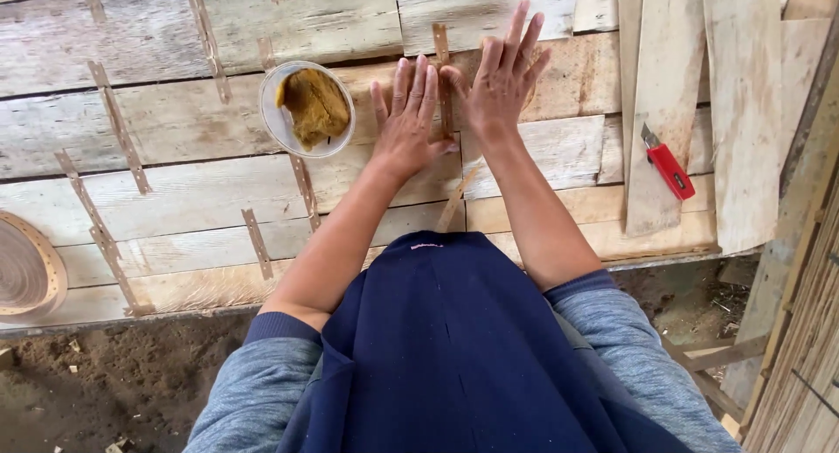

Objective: The person unrolls a coiled strip of woven material and repeatedly places individual strips onto a wooden workbench, pressing them flat. The person handles the strips one at a time, aligning them vertically on the bench surface.

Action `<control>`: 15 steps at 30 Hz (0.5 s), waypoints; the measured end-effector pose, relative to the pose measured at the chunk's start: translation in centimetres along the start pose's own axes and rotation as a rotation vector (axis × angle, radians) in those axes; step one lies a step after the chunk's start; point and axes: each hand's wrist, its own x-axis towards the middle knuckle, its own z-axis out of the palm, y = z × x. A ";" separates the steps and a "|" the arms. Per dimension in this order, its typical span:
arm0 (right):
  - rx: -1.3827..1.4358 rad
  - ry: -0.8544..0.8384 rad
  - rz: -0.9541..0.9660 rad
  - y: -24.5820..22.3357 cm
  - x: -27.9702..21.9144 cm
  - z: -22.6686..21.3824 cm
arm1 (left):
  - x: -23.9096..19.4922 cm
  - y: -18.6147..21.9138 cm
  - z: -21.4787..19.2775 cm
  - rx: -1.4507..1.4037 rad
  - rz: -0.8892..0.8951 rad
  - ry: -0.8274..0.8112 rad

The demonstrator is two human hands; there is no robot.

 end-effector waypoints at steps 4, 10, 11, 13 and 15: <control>0.077 0.028 -0.016 0.0 1.4 0.1 | 0.6 -0.4 0.7 0.019 0.002 -0.018; 0.090 -0.029 0.039 -0.2 1.7 0.5 | 0.8 -0.4 0.2 0.044 0.022 -0.045; 0.089 -0.032 0.037 -0.3 1.9 0.5 | 0.9 -0.5 0.1 0.040 0.020 -0.047; 0.166 -0.044 0.061 -0.5 2.1 0.3 | 1.0 -0.5 0.0 0.045 0.026 -0.056; 0.181 -0.064 0.066 -0.2 2.3 -0.1 | 1.0 -0.4 0.1 0.031 0.025 -0.046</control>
